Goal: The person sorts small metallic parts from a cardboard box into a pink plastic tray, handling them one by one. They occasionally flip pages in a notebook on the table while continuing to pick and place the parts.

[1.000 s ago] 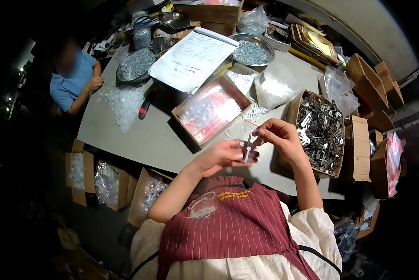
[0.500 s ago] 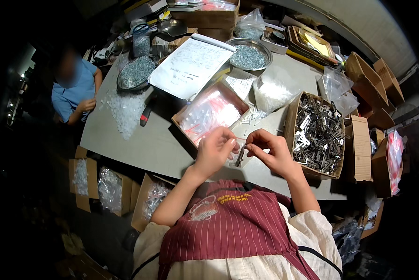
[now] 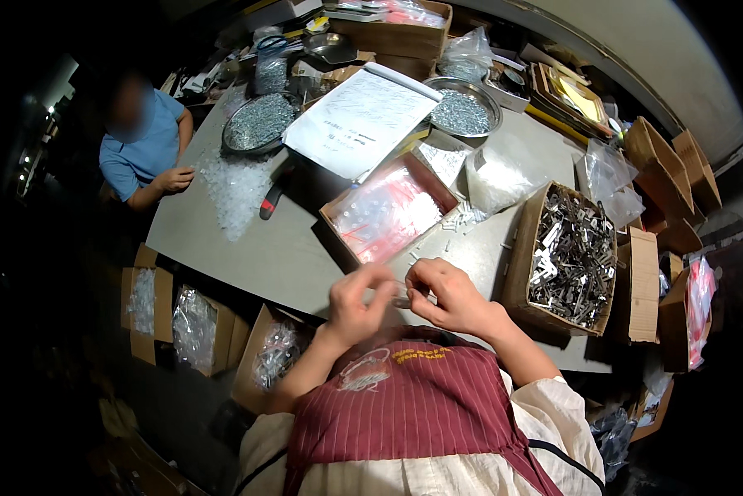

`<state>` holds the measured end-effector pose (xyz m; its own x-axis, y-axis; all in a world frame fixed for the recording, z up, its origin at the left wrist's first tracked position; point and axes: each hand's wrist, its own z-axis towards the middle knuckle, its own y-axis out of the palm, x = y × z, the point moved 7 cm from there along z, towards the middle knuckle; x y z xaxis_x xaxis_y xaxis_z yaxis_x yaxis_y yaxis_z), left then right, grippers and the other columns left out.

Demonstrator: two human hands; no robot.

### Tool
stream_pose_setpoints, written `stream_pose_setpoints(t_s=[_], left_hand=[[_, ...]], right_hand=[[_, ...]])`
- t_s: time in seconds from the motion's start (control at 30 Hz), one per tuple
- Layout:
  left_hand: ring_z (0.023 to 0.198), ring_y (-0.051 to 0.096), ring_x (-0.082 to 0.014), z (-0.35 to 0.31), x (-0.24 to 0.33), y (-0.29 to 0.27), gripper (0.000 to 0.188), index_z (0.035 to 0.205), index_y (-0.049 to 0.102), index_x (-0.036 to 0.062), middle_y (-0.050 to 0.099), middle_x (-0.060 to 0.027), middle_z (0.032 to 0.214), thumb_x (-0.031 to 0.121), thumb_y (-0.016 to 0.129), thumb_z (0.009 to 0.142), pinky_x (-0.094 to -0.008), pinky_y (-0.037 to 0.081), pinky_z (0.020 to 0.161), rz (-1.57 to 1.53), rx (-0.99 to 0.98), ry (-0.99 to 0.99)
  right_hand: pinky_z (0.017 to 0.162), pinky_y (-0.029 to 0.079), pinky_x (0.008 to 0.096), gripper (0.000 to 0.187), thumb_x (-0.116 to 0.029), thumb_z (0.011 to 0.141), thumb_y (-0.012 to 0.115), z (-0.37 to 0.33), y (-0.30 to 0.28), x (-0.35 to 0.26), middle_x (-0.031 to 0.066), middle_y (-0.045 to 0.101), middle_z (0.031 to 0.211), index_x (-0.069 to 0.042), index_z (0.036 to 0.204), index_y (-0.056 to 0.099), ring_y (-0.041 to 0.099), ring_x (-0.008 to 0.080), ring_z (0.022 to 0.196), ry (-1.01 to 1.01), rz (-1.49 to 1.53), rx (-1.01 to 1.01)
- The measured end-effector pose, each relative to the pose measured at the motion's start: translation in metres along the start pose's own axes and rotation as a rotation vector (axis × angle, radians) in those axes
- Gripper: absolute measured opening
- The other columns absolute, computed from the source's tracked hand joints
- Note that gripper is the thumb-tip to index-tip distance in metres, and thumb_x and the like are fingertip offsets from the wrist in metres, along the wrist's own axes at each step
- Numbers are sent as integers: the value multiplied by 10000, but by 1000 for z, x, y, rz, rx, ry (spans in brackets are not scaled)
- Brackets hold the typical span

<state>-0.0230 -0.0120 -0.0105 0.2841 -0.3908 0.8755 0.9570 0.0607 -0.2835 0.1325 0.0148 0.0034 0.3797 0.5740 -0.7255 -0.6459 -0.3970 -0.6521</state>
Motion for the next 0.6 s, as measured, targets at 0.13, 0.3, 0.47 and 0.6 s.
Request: stream_pose_setpoints(t_s=[0.13, 0.3, 0.47, 0.6], left_hand=[[806, 677, -132, -36, -49, -56, 107, 1040, 602, -5, 672, -59, 869, 89, 556, 1015, -274, 541, 715, -252, 207, -274], [718, 586, -88, -98, -94, -152, 123, 1080, 586, 9, 636, -31, 822, 121, 555, 1040, -250, 504, 664, -264, 443, -386], [604, 569, -70, -169, -136, -179, 184, 1009, 621, -6, 616, -22, 673, 173, 592, 1042, -233, 481, 551, 208, 516, -693], [632, 606, -86, -169, -144, -168, 171, 1044, 623, -18, 641, -47, 712, 148, 583, 1041, -243, 522, 592, 95, 523, -658]], right_hand=[[684, 495, 395, 82, -84, 858, 616, 19, 16, 3, 116, 585, 771, -18, 867, 569, 587, 275, 711, -42, 28, -24], [678, 520, 424, 198, -181, 891, 676, 64, 30, 94, 170, 656, 842, -2, 896, 592, 649, 330, 727, 71, -29, 68], [711, 519, 496, 336, -319, 904, 720, 102, 33, 191, 210, 680, 891, -1, 919, 612, 677, 398, 811, 196, -646, 218], [726, 536, 460, 257, -230, 893, 711, 107, 36, 210, 212, 712, 907, 14, 964, 672, 692, 388, 836, 171, -373, 98]])
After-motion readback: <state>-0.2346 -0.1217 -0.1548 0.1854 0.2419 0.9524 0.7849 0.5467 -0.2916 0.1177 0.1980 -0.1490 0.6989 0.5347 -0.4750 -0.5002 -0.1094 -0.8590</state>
